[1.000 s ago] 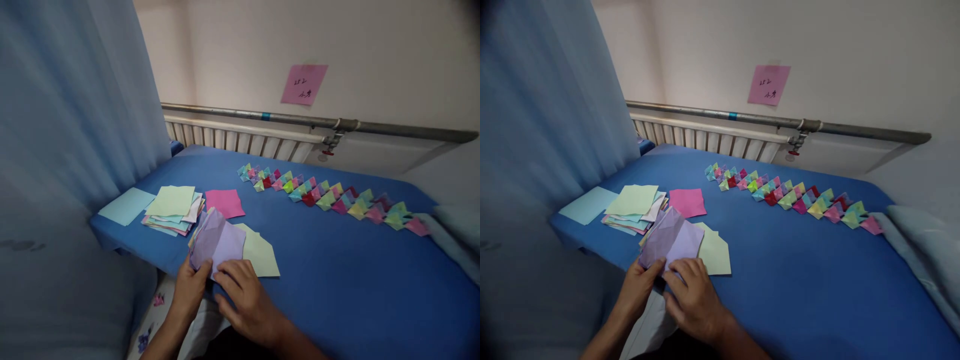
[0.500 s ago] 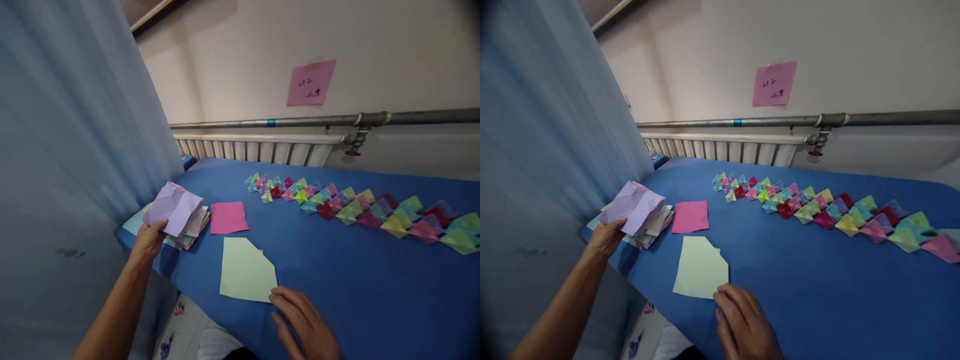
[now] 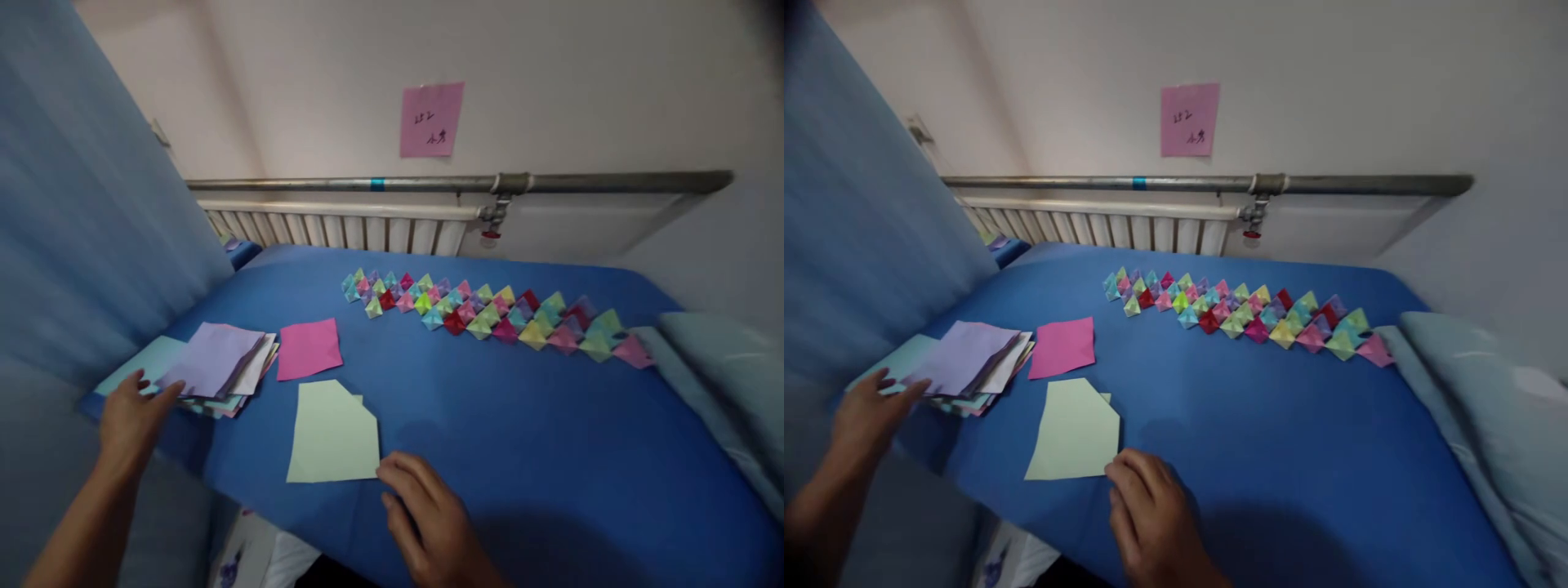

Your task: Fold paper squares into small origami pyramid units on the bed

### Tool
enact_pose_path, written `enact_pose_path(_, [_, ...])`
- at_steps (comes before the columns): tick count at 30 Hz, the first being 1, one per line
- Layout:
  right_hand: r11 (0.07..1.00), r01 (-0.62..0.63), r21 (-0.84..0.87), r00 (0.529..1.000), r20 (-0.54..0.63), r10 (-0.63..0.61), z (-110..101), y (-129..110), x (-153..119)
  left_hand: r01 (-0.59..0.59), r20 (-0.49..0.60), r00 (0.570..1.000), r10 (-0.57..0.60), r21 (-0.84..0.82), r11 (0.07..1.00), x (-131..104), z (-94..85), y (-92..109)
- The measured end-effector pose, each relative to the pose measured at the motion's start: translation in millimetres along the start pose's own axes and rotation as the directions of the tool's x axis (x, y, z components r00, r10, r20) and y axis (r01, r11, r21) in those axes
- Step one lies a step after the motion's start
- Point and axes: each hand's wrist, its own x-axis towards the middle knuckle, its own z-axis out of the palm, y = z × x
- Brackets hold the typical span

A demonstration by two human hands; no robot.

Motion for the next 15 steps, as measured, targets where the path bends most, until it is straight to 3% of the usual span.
enact_pose_path(1, [1.0,-0.006,0.004,1.0,0.011,0.006,-0.1,0.7,0.0,0.001,-0.02,1.0,0.0,0.046,0.999,-8.8,-1.1,0.7])
enact_pose_path(3, [1.0,-0.012,0.013,1.0,0.025,0.012,-0.2,1.3,0.8,-0.101,0.101,0.99,0.096,0.046,0.994,-32.4,5.5,6.8])
enact_pose_path(6, [1.0,-0.015,0.023,0.999,0.038,0.015,-0.4,-0.7,2.3,-0.139,0.349,0.919,0.187,-0.158,0.978,-69.0,33.8,23.8])
enact_pose_path(8, [1.0,-0.021,0.023,0.999,0.034,0.02,-0.5,-2.8,2.7,-0.158,0.411,0.876,0.252,-0.25,0.955,-83.8,56.4,36.3])
enact_pose_path(10, [0.999,-0.039,0.023,0.999,0.026,0.039,-0.8,-4.2,2.7,-0.271,0.428,0.825,0.368,-0.271,0.924,-88.5,75.8,48.3])
enact_pose_path(12, [0.998,-0.061,0.027,0.998,0.021,0.061,-1.3,-4.8,2.3,-0.434,0.459,0.738,0.495,-0.24,0.869,-86.5,90.3,60.4])
enact_pose_path(15, [0.996,-0.077,0.037,0.997,0.017,0.076,-1.7,-4.9,1.7,-0.539,0.516,0.66,0.546,-0.18,0.823,-82.1,104.0,79.2])
